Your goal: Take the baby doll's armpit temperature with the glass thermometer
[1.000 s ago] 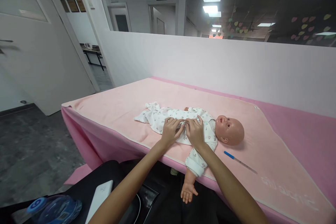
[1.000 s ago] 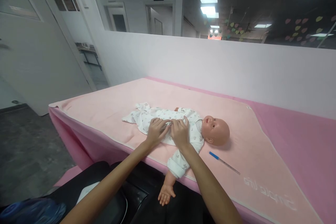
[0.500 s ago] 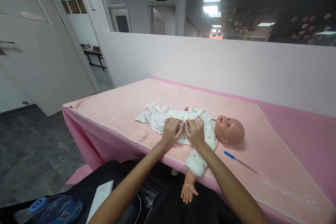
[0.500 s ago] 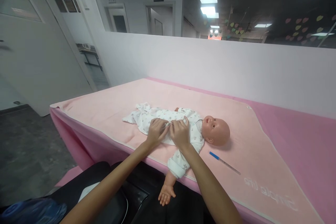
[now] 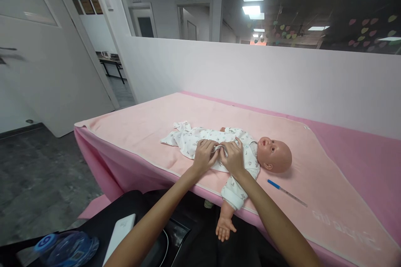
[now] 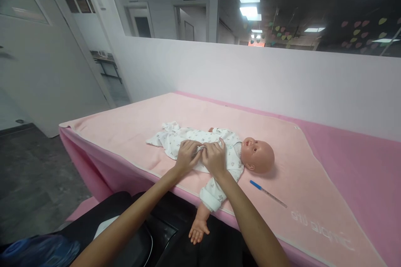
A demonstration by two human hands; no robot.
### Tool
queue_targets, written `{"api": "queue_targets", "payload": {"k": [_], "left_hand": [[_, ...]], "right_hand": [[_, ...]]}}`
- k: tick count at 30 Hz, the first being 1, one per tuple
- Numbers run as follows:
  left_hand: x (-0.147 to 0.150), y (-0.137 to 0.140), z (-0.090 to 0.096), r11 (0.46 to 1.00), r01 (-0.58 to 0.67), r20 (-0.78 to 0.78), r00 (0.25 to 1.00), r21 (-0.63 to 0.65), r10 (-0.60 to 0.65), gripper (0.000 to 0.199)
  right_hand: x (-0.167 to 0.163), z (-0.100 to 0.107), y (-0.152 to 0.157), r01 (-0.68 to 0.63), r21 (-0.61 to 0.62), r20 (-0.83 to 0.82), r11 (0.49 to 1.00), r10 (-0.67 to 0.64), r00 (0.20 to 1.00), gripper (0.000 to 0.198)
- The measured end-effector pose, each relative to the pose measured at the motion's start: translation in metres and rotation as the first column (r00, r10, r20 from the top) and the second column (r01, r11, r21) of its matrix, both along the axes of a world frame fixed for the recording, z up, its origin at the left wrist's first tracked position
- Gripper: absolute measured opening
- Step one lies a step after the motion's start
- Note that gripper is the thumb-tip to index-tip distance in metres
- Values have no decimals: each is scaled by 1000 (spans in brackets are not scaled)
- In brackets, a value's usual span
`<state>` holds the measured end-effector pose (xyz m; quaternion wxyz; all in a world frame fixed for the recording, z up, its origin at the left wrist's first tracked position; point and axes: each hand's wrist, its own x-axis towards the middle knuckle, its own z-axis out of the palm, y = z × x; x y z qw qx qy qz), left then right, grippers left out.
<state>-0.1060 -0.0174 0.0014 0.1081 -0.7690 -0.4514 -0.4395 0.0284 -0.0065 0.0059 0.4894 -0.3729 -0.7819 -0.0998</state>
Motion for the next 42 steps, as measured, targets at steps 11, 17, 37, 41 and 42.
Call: {"api": "queue_targets", "payload": {"k": [11, 17, 37, 41, 42], "left_hand": [[-2, 2, -2, 1000, 6, 18, 1000, -8, -5, 10], [-1, 3, -4, 999, -19, 63, 998, 45, 16, 5], [-8, 1, 0, 984, -175, 161, 973, 33, 167, 4], [-16, 4, -1, 909, -414, 345, 860, 43, 375, 8], [-16, 4, -1, 890, -452, 373, 836, 56, 402, 6]], "right_hand": [[0, -1, 1, 31, 3, 31, 1000, -31, 999, 17], [0, -2, 3, 31, 3, 40, 1000, -31, 999, 17], [1, -4, 4, 47, 4, 57, 999, -47, 997, 19], [1, -5, 5, 61, 21, 55, 998, -62, 997, 20], [1, -5, 5, 62, 23, 56, 998, -63, 996, 20]]}}
